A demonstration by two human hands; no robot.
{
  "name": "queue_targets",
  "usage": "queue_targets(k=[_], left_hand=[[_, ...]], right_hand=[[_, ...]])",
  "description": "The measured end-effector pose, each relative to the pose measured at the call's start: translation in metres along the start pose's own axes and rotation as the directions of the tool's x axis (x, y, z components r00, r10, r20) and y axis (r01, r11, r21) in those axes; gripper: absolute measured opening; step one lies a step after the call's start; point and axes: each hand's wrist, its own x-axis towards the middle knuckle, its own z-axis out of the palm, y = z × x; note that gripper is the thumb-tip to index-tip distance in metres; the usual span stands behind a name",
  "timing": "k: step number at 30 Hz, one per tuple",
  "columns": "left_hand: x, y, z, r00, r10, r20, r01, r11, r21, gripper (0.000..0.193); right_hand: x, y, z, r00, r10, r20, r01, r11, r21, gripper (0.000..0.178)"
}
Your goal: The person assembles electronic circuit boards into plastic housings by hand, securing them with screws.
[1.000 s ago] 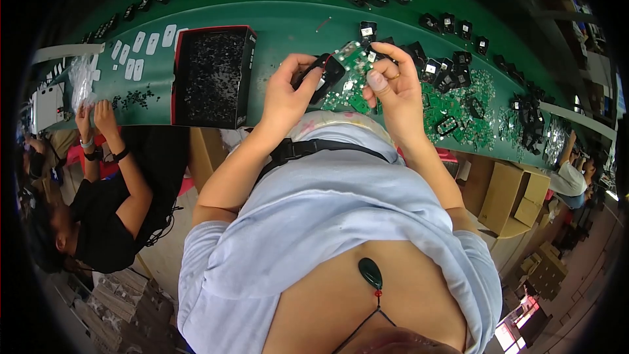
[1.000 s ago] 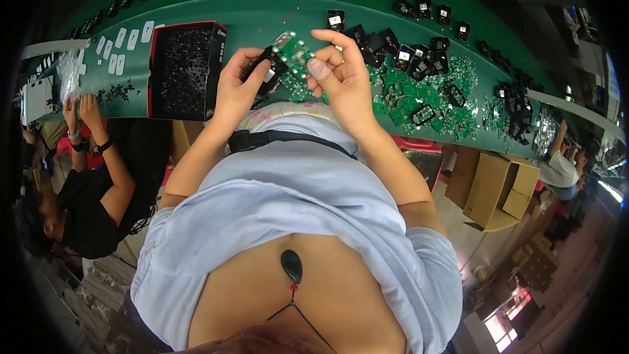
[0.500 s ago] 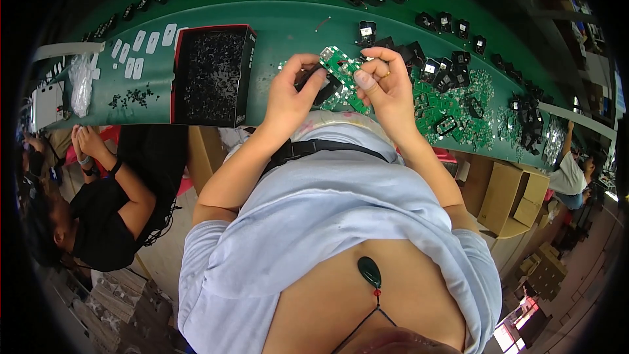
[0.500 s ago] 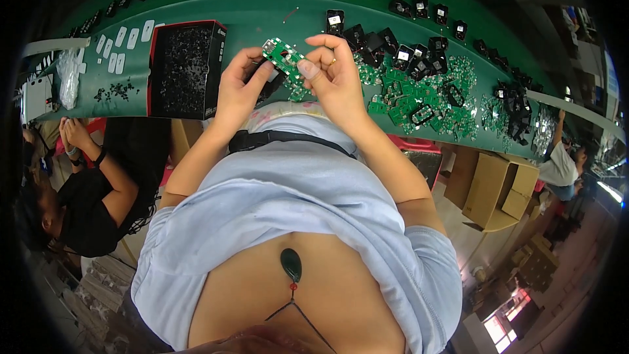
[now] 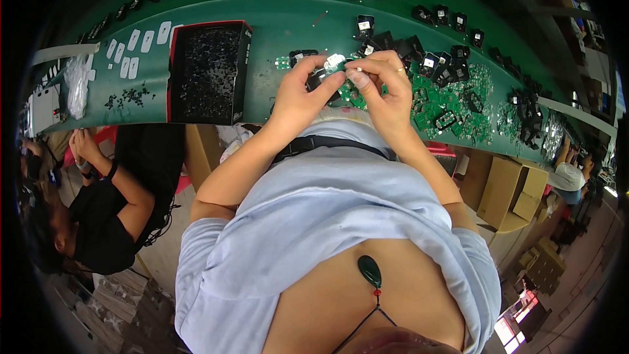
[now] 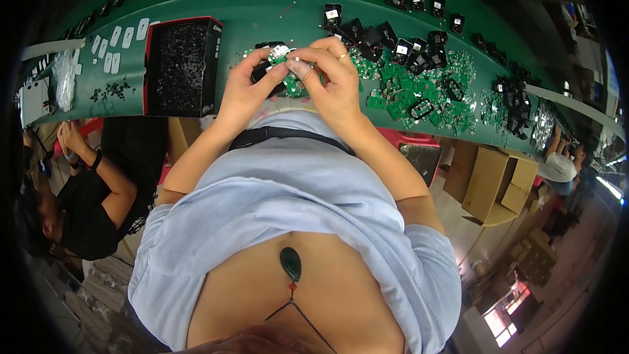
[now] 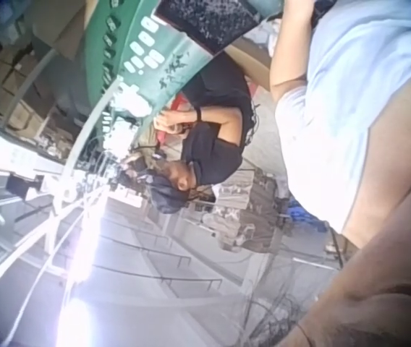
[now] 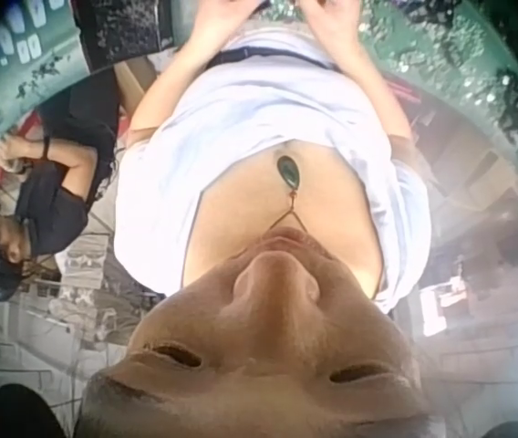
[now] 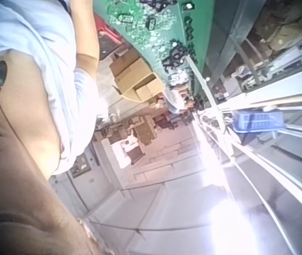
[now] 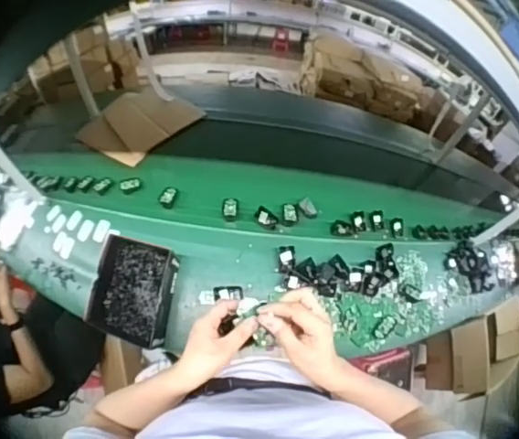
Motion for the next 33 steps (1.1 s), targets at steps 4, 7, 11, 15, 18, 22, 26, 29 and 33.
queue_targets(k=[4, 7, 11, 15, 18, 22, 26, 29, 33], left_hand=[[0.001, 0.006, 0.002, 0.903, 0.353, -0.244, -0.369, 0.929, -0.025, 0.030], [-0.001, 0.013, -0.005, 0.664, 0.739, -0.116, -0.625, 0.633, 0.457, 0.027], [0.001, 0.016, -0.005, 0.543, 0.840, 0.001, -0.693, 0.447, 0.566, 0.030], [-0.001, 0.023, -0.007, 0.564, 0.824, 0.056, -0.685, 0.428, 0.589, 0.022], [-0.004, 0.024, -0.004, 0.676, 0.734, -0.070, -0.657, 0.643, 0.394, 0.013], [-0.002, 0.016, -0.008, 0.845, 0.533, -0.047, -0.532, 0.846, 0.028, 0.010], [-0.011, 0.027, -0.006, 0.946, 0.325, 0.005, -0.324, 0.943, -0.080, 0.009], [-0.008, 0.023, -0.006, 0.963, 0.268, 0.035, -0.261, 0.957, -0.128, 0.013], [-0.013, 0.026, -0.003, 0.973, 0.229, 0.010, -0.222, 0.955, -0.199, 0.017]], right_hand=[[0.003, 0.000, -0.002, 0.998, 0.030, 0.056, -0.030, 1.000, 0.004, 0.007], [0.012, -0.010, -0.010, 0.983, -0.083, 0.167, 0.117, 0.972, -0.206, 0.010], [0.027, -0.029, -0.020, 0.893, -0.303, 0.332, 0.426, 0.805, -0.413, 0.014], [0.031, -0.039, -0.026, 0.868, -0.287, 0.405, 0.459, 0.774, -0.435, 0.013], [0.029, -0.040, -0.025, 0.872, -0.255, 0.418, 0.433, 0.801, -0.414, 0.013], [0.016, -0.027, -0.014, 0.963, -0.183, 0.200, 0.219, 0.960, -0.173, 0.015], [0.009, -0.025, -0.009, 0.985, -0.160, 0.066, 0.161, 0.987, -0.004, 0.015], [0.010, -0.014, -0.011, 0.961, -0.258, 0.096, 0.266, 0.961, -0.076, 0.013], [0.012, -0.020, -0.014, 0.945, -0.300, 0.126, 0.314, 0.944, -0.106, 0.012]])
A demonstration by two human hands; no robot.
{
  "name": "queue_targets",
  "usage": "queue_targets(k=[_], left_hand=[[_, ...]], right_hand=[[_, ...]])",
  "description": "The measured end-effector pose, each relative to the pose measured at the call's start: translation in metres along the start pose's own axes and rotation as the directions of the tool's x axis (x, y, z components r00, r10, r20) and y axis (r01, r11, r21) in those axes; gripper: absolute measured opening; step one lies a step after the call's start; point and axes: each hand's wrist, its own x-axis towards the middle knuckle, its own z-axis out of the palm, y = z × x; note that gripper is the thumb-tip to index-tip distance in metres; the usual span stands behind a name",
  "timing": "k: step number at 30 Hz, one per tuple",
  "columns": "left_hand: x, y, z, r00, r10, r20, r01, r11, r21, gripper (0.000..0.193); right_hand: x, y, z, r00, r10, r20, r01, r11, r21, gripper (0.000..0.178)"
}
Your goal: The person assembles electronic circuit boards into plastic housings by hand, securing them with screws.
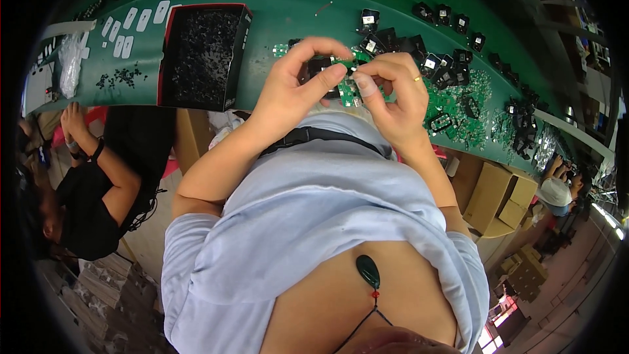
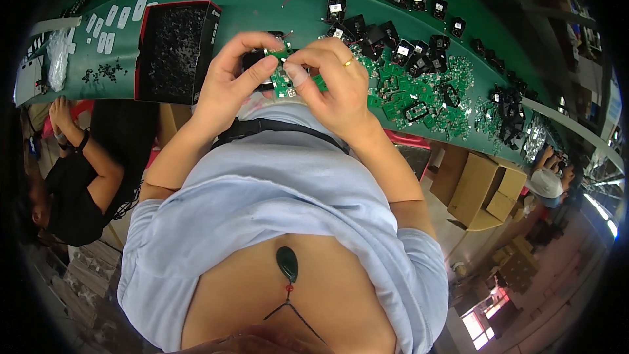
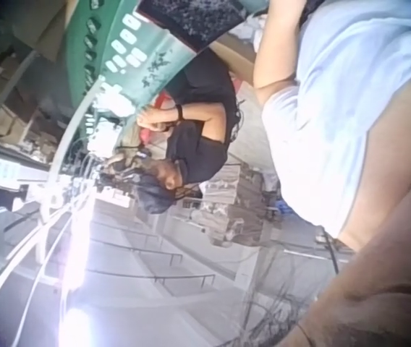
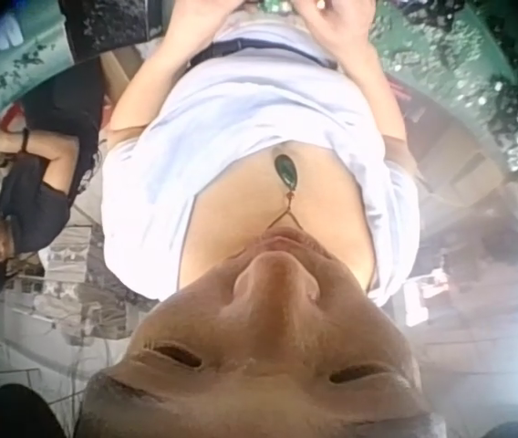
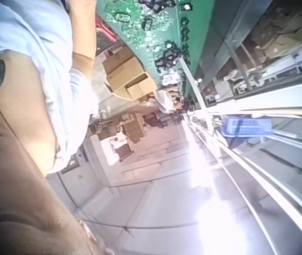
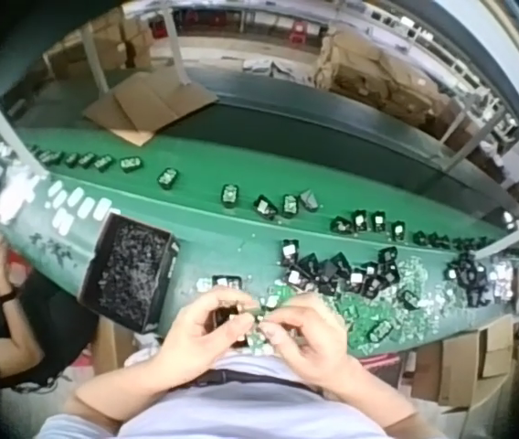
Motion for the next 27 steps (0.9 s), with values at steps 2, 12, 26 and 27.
queue_targets(k=[2, 12, 26, 27], left_hand=[[0.000, -0.001, 0.003, 0.998, 0.024, -0.055, -0.023, 1.000, 0.006, 0.018], [-0.003, 0.010, 0.005, 0.904, 0.405, -0.136, -0.297, 0.825, 0.481, 0.021], [-0.003, 0.012, 0.005, 0.824, 0.556, -0.107, -0.374, 0.676, 0.635, 0.023], [-0.003, 0.011, 0.005, 0.816, 0.570, -0.098, -0.380, 0.656, 0.652, 0.022]], right_hand=[[0.002, -0.002, -0.003, 0.999, -0.043, -0.018, 0.042, 0.998, -0.044, 0.013], [0.003, -0.006, -0.003, 0.979, -0.197, 0.057, 0.204, 0.963, -0.178, 0.023], [0.008, -0.007, -0.003, 0.942, -0.287, 0.172, 0.325, 0.909, -0.260, 0.028], [0.008, -0.008, -0.003, 0.942, -0.287, 0.174, 0.325, 0.909, -0.260, 0.028]])
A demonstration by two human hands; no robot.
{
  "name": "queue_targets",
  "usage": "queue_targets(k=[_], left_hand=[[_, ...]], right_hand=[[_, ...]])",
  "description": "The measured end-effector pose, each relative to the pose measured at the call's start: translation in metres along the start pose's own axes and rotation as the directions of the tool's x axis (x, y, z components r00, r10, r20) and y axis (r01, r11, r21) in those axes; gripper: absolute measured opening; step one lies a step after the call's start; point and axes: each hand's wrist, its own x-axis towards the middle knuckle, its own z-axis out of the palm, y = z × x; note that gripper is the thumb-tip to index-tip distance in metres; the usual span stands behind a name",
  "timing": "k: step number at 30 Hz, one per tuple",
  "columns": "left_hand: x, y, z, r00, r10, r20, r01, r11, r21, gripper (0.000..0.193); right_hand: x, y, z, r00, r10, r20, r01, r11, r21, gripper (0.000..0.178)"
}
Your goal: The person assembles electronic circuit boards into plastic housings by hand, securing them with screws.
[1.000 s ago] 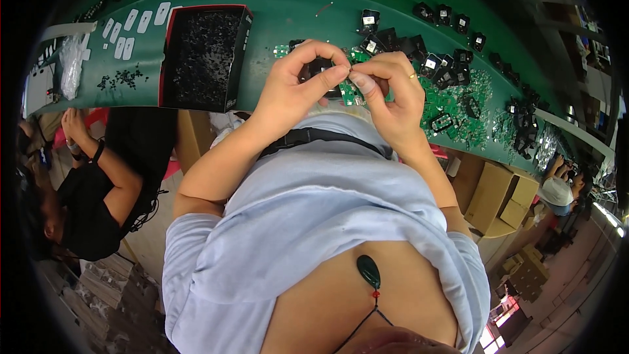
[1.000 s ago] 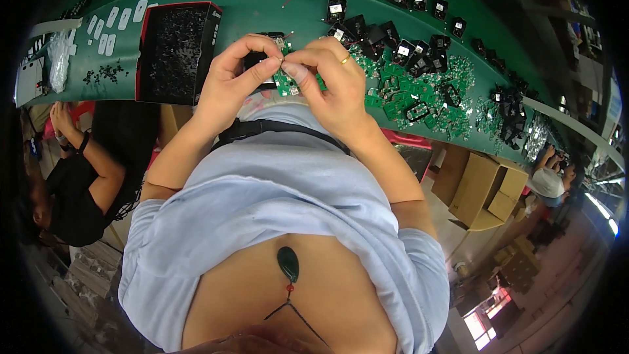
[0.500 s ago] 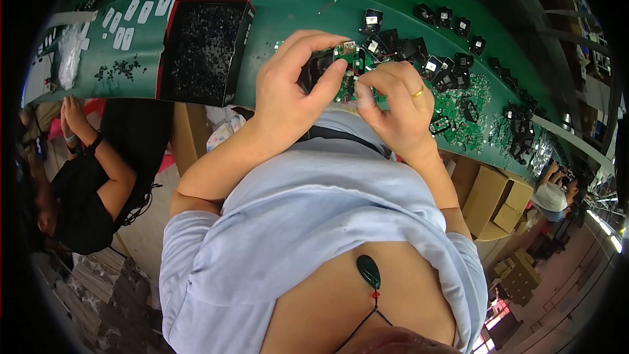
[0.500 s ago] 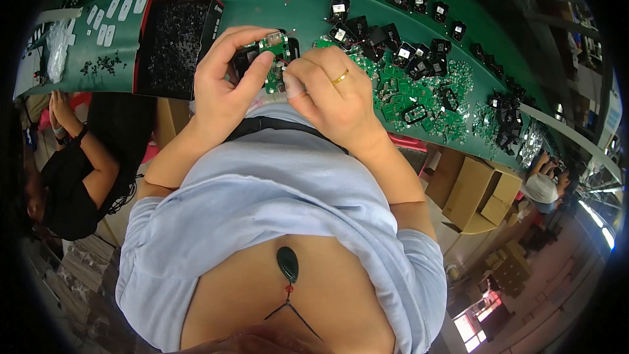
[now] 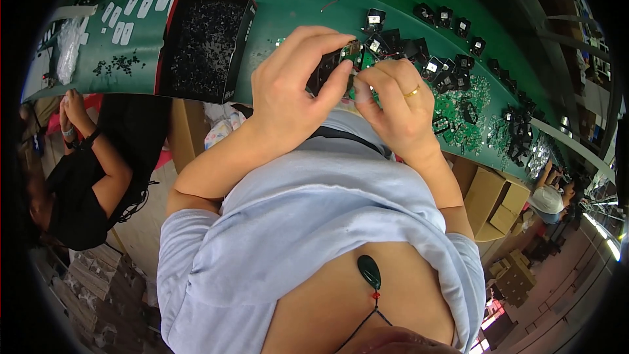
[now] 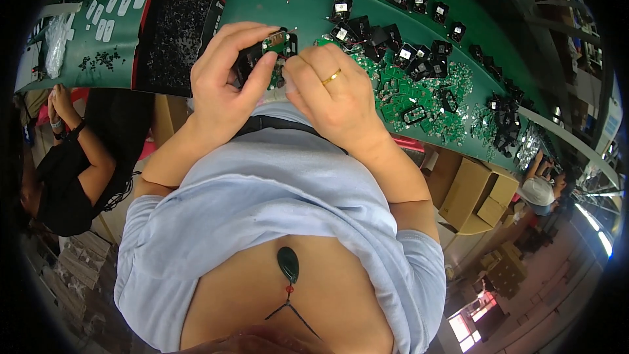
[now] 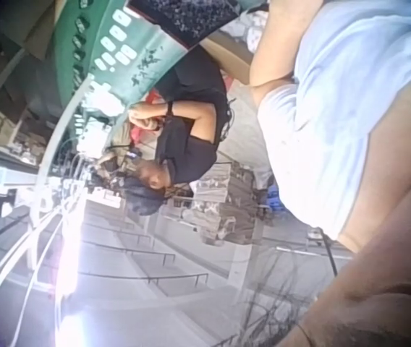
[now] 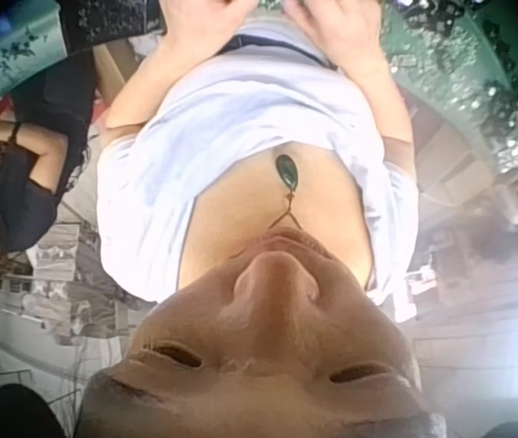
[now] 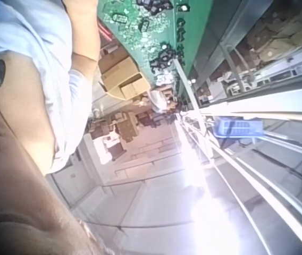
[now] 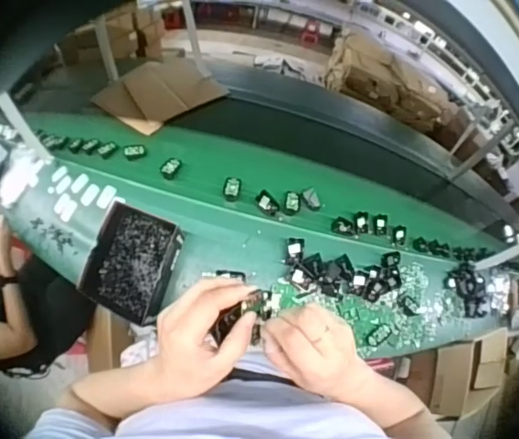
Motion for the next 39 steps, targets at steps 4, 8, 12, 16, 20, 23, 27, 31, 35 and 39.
queue_targets(k=[4, 8, 12, 16, 20, 23, 27, 31, 35, 39], left_hand=[[0.002, -0.002, 0.001, 0.997, 0.081, -0.017, -0.080, 0.994, 0.073, 0.021], [0.001, -0.004, 0.001, 0.998, 0.055, -0.035, -0.055, 0.998, -0.013, 0.019], [-0.007, -0.013, 0.007, 0.994, -0.104, -0.018, 0.101, 0.985, -0.142, 0.020], [-0.005, -0.018, 0.008, 0.990, -0.135, -0.026, 0.128, 0.972, -0.196, 0.023], [-0.008, -0.021, 0.008, 0.984, -0.122, 0.127, 0.136, 0.985, -0.108, 0.028], [-0.013, -0.031, 0.006, 0.982, -0.138, 0.128, 0.153, 0.982, -0.111, 0.030], [-0.012, -0.034, 0.004, 0.777, -0.497, 0.387, 0.626, 0.678, -0.385, 0.035], [-0.009, -0.037, 0.003, 0.611, -0.492, 0.620, 0.791, 0.359, -0.495, 0.034], [-0.013, -0.037, 0.008, 0.717, -0.475, 0.511, 0.697, 0.478, -0.534, 0.027], [-0.016, -0.024, 0.009, 0.689, -0.547, 0.475, 0.713, 0.393, -0.581, 0.026]], right_hand=[[0.006, -0.003, 0.002, 1.000, 0.019, 0.022, -0.018, 0.999, -0.042, 0.026], [0.006, -0.001, 0.002, 0.997, 0.071, 0.040, -0.073, 0.997, 0.033, 0.025], [0.001, 0.017, 0.010, 0.996, 0.065, 0.056, -0.072, 0.987, 0.145, 0.022], [-0.009, 0.008, 0.017, 0.928, 0.369, 0.047, -0.365, 0.879, 0.307, 0.033], [-0.013, 0.002, 0.022, 0.721, 0.679, 0.138, -0.611, 0.528, 0.590, 0.043], [-0.016, 0.005, 0.016, 0.645, 0.738, 0.201, -0.625, 0.357, 0.694, 0.040], [-0.022, 0.001, 0.012, 0.683, 0.688, 0.245, -0.558, 0.274, 0.783, 0.035], [-0.021, -0.003, 0.014, 0.829, 0.488, 0.273, -0.546, 0.600, 0.585, 0.021], [-0.021, 0.004, 0.016, 0.957, 0.272, 0.096, -0.288, 0.904, 0.315, 0.015], [-0.022, 0.015, 0.022, 0.980, 0.179, -0.084, -0.164, 0.973, 0.162, 0.014]])
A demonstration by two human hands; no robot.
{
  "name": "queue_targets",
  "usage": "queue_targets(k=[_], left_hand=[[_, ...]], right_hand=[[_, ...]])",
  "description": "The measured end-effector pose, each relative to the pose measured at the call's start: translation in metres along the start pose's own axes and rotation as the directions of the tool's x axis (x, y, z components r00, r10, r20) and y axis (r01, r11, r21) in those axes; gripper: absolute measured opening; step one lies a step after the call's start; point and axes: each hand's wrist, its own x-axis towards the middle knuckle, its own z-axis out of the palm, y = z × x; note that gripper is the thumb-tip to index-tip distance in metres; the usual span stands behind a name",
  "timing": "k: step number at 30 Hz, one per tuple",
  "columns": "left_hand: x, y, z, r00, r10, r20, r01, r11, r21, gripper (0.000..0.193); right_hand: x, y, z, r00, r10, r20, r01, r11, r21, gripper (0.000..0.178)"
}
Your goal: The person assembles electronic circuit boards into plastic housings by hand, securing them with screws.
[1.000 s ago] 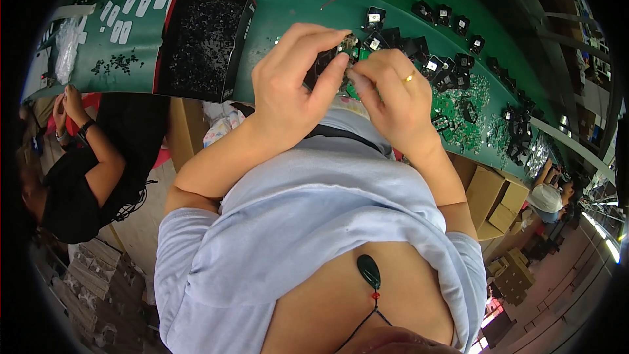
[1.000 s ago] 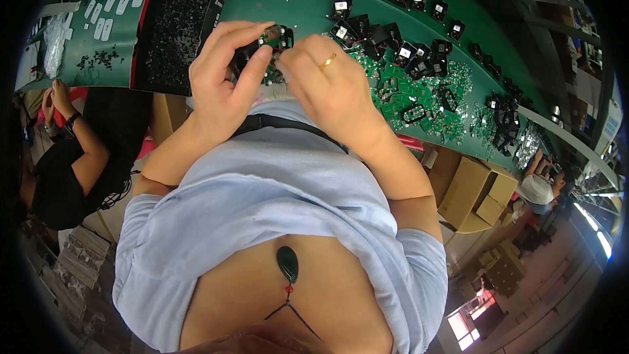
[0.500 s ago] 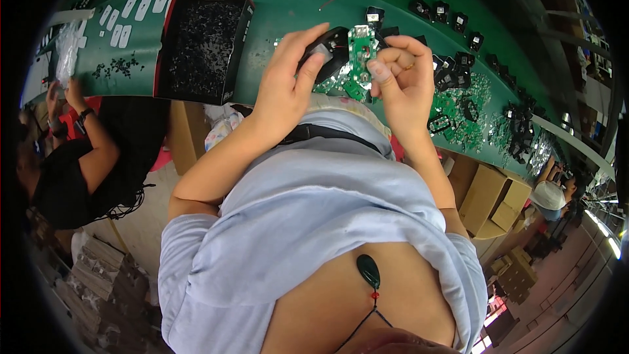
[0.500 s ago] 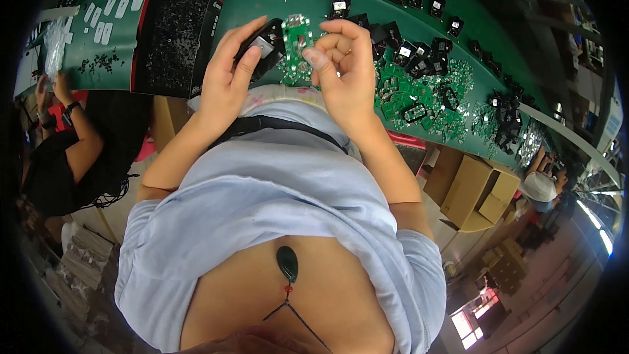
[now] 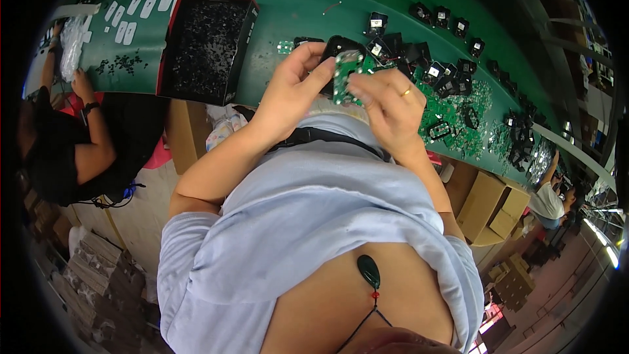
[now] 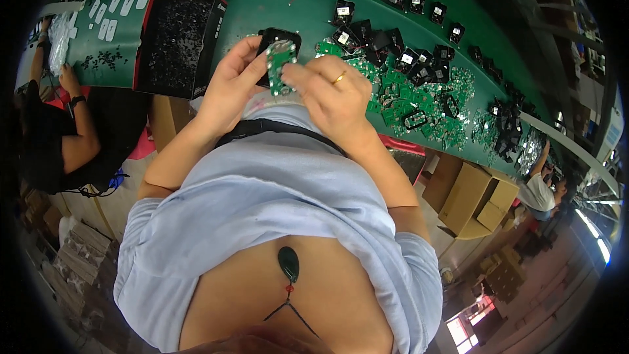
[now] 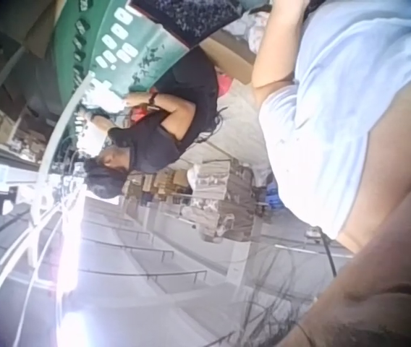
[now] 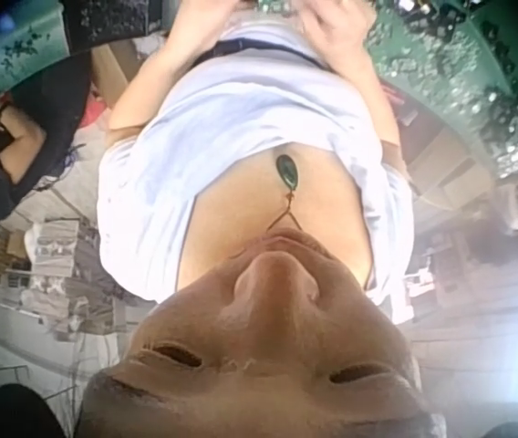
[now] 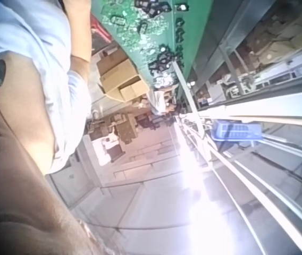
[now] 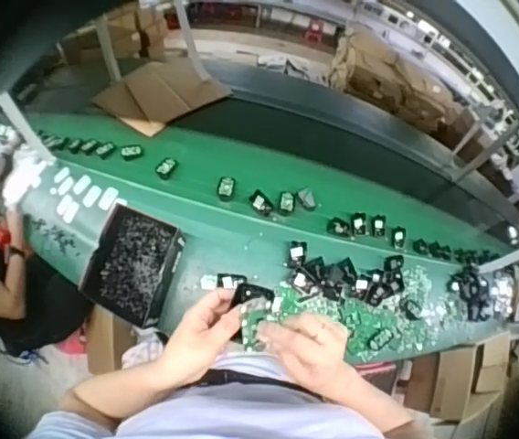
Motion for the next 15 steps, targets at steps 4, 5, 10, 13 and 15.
queue_targets(k=[4, 5, 10, 13, 15], left_hand=[[-0.003, 0.003, 0.001, 1.000, 0.021, -0.007, -0.021, 1.000, -0.003, 0.031], [-0.002, 0.002, 0.000, 0.995, 0.096, 0.015, -0.097, 0.992, 0.085, 0.032], [0.000, 0.006, 0.001, 0.990, 0.138, -0.008, -0.136, 0.983, 0.121, 0.032], [0.004, 0.006, -0.002, 0.991, 0.134, -0.008, -0.132, 0.982, 0.132, 0.033], [0.007, 0.006, -0.004, 0.992, 0.125, -0.003, -0.123, 0.982, 0.142, 0.034]], right_hand=[[0.006, 0.001, 0.000, 0.990, 0.131, -0.059, -0.127, 0.990, 0.056, 0.012], [0.006, 0.001, 0.001, 0.990, 0.130, -0.059, -0.126, 0.990, 0.057, 0.012], [0.011, 0.005, 0.007, 0.991, 0.132, -0.027, -0.131, 0.991, 0.030, 0.010], [0.014, 0.008, 0.009, 0.990, 0.140, 0.031, -0.141, 0.990, 0.024, 0.011], [0.018, 0.011, 0.012, 0.990, 0.132, 0.039, -0.132, 0.991, 0.006, 0.011]])
